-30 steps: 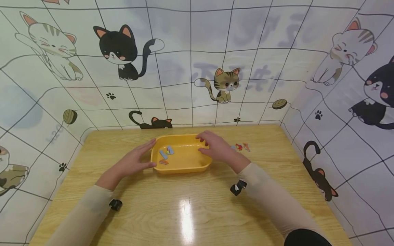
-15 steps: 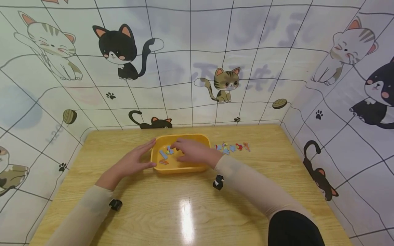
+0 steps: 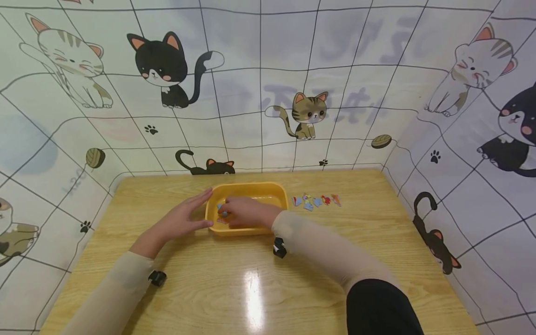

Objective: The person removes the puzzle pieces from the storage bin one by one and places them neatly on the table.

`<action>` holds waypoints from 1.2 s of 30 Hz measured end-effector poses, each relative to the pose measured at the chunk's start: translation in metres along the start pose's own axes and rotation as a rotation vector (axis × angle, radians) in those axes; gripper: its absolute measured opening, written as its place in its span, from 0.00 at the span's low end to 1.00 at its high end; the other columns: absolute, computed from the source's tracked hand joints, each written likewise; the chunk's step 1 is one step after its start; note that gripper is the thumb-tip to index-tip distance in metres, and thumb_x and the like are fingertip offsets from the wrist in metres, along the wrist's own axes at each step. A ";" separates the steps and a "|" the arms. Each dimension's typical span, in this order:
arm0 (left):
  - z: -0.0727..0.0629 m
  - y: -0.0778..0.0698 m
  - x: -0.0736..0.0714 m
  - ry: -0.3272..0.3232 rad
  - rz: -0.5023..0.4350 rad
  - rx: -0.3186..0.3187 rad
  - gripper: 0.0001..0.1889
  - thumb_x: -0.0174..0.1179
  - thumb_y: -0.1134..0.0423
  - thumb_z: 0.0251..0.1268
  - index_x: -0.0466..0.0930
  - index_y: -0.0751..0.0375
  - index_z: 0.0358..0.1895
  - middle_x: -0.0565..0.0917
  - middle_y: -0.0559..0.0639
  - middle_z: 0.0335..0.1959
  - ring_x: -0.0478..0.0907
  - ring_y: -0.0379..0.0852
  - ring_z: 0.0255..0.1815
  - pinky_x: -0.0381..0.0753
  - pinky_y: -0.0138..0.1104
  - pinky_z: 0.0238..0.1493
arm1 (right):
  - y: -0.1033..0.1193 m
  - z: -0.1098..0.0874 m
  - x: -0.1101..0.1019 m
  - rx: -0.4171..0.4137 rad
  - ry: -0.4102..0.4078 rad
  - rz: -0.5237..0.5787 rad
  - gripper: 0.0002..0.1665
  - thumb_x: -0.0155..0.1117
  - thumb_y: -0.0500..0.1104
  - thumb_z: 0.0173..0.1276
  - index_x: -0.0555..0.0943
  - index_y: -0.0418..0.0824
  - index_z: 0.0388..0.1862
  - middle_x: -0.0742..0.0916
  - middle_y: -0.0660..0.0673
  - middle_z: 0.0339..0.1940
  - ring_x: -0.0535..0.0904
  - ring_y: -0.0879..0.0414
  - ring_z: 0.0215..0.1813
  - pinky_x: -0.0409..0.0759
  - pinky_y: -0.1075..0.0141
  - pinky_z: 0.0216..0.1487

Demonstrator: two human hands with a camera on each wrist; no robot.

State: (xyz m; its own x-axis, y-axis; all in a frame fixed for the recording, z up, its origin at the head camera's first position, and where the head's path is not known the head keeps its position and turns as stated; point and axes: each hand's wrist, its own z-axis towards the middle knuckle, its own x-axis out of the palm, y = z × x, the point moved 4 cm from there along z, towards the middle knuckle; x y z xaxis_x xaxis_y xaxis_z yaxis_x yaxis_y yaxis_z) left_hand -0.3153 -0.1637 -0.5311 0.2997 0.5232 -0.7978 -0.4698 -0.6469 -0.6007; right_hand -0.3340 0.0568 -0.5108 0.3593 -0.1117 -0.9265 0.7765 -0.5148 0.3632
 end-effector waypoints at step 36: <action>0.001 0.003 0.001 -0.007 0.006 0.015 0.54 0.68 0.29 0.72 0.54 0.49 0.92 0.53 0.45 0.93 0.53 0.59 0.90 0.56 0.62 0.86 | -0.009 0.007 0.005 0.078 -0.102 0.061 0.09 0.72 0.46 0.79 0.91 0.48 0.53 0.86 0.56 0.45 0.81 0.62 0.43 0.83 0.70 0.47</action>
State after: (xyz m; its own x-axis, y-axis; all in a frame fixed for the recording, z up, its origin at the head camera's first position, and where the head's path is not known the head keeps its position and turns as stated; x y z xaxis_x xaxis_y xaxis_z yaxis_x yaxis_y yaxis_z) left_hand -0.3167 -0.1646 -0.5334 0.2915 0.5230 -0.8009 -0.4841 -0.6415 -0.5951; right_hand -0.3423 0.0548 -0.5197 0.3466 -0.2288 -0.9097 0.7107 -0.5689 0.4139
